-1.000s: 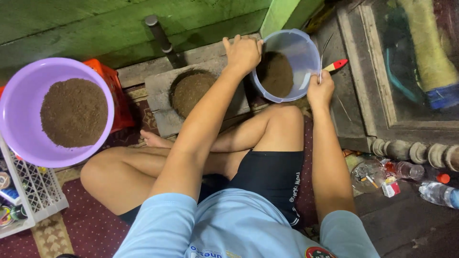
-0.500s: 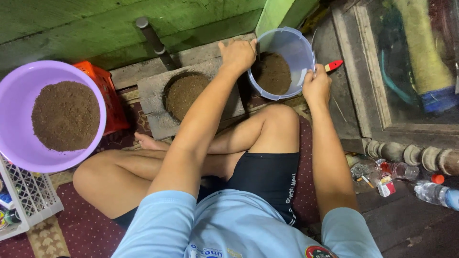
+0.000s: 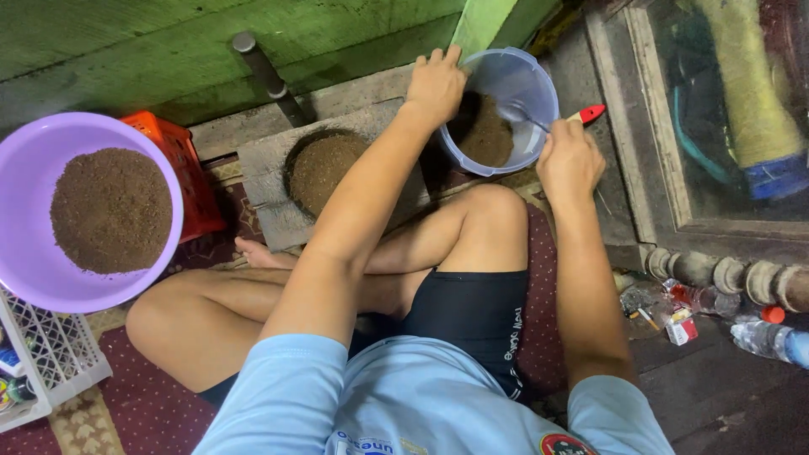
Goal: Scooping brown powder from a stone mortar into a plastic container using a spoon and hands.
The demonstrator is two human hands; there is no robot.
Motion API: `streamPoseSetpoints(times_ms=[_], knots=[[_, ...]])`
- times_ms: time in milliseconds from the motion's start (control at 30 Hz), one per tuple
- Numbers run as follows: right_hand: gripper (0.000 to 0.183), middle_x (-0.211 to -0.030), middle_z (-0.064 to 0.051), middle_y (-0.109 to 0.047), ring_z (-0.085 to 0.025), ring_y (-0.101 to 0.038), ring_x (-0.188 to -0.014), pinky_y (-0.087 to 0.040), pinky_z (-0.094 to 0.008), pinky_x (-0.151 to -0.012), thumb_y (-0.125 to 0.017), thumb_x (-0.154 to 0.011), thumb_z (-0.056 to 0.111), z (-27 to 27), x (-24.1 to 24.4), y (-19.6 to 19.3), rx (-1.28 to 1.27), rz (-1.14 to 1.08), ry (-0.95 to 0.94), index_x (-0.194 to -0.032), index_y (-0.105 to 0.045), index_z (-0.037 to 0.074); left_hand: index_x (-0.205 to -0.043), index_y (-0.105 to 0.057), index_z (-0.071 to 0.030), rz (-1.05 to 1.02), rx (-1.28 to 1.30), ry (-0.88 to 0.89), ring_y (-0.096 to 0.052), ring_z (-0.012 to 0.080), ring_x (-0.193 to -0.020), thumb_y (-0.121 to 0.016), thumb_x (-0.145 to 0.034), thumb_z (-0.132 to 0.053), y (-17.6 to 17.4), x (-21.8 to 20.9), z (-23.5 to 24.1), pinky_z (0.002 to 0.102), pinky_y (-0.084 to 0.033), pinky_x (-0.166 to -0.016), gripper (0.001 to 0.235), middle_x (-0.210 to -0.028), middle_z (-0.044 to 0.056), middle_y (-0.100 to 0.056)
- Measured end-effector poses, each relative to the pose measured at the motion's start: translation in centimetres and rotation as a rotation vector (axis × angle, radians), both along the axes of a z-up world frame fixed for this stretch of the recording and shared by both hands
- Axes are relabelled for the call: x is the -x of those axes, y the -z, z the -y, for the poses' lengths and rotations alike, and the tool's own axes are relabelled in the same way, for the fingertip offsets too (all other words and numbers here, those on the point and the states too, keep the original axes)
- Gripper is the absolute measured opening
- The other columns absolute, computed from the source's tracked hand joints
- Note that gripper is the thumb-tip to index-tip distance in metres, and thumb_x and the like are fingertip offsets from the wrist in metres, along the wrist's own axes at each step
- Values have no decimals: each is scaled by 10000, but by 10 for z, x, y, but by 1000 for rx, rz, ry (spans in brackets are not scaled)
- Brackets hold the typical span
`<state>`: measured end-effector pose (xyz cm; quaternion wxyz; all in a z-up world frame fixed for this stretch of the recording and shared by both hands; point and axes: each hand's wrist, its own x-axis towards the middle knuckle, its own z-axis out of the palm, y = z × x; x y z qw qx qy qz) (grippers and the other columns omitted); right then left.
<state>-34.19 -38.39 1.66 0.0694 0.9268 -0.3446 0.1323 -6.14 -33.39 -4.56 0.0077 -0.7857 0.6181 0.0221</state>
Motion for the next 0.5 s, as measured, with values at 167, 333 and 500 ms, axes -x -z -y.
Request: streamPoseSetpoints(times_ms=[167, 333, 500], knots=[[111, -887, -20, -589, -289, -543, -823, -454, -432, -634, -624, -892, 273, 18, -10, 18, 115, -115, -62, -861, -644, 169, -1311, -683, -240, 54, -160, -54, -646, 302, -1086, -548, -980, -186, 6, 14, 18, 419, -487, -815, 361, -1441, 115, -553], [56, -856, 24, -657, -264, -574, -861, -442, -420, -734, -669, -896, 279, 19, -18, 35, 38, -140, -97, -857, -670, 238, -1227, -729, -252, 39, -100, -133, -661, 303, -1008, -545, -973, -195, 4, 14, 12, 422, -483, -804, 318, -1382, 104, -585], [129, -705, 32, -678, -272, -591, -880, -389, -432, -856, -691, -914, 240, 15, -19, 35, -125, -158, -95, -789, -673, 268, -955, -772, -220, 32, 187, -71, -501, 348, -1055, -656, -838, -147, -20, 13, -15, 483, -421, -815, 181, -1232, 81, -530]])
